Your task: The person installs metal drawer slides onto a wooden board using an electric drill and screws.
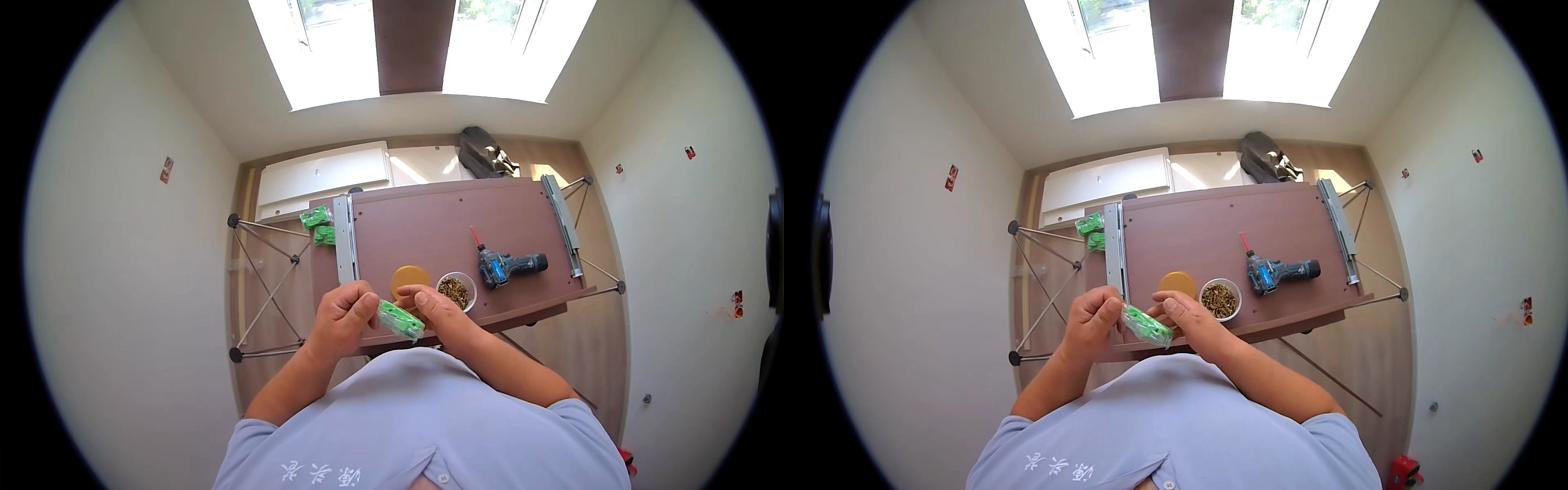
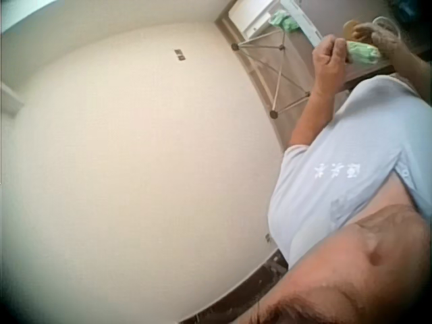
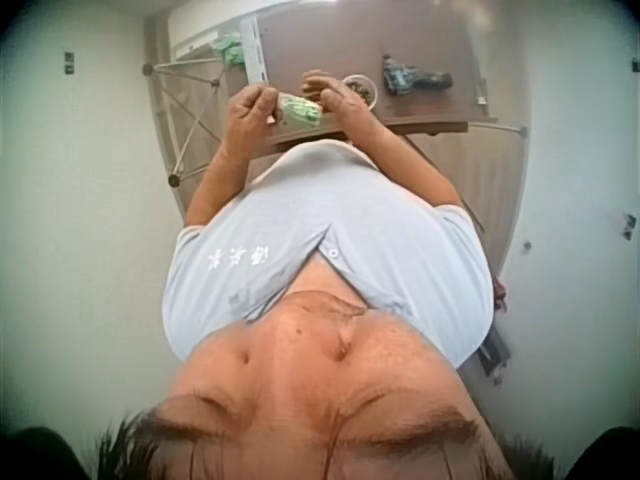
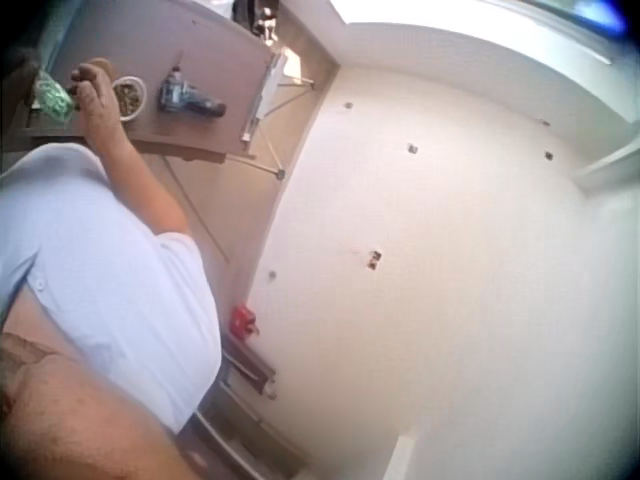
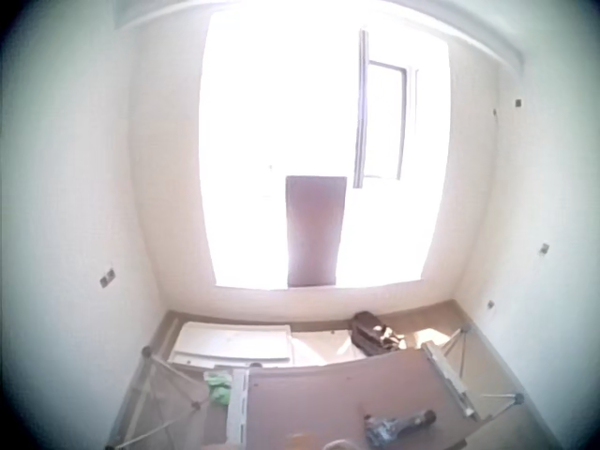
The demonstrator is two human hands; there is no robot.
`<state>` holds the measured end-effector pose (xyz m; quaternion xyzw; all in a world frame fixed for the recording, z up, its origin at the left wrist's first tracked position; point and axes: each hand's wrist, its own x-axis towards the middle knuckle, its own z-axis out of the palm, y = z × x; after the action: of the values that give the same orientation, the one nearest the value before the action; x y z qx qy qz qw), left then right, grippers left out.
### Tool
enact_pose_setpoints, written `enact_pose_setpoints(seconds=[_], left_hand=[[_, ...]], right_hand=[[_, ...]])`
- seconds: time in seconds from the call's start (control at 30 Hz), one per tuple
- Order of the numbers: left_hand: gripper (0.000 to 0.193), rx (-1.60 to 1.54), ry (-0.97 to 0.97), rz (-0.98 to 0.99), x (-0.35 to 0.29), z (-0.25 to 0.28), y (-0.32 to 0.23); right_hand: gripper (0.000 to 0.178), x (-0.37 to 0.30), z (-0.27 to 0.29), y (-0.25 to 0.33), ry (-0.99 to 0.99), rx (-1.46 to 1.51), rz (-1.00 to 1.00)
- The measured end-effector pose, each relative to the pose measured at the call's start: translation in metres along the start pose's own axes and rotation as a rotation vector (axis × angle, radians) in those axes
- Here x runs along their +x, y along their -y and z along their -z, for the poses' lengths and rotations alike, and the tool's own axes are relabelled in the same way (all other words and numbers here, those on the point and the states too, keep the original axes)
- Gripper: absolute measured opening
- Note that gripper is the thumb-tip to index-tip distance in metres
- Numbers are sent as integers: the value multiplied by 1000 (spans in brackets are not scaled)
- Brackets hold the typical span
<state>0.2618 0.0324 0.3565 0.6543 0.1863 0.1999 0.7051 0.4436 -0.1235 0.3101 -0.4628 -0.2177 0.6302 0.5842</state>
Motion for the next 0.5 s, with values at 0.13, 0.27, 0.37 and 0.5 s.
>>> enact_pose_setpoints(seconds=[0.13,0.27,0.37,0.5], left_hand=[[37,89,-115,114,21,-72,-8],[35,16,-103,115,33,-136,5],[26,150,-180,65,34,-177,11],[20,689,-244,-166,42,-218,6]], right_hand=[[46,-47,53,53,5,-659,830],[20,-61,96,61,54,-588,826],[13,-64,129,45,-10,-382,685],[16,-83,160,58,-49,-576,523]])
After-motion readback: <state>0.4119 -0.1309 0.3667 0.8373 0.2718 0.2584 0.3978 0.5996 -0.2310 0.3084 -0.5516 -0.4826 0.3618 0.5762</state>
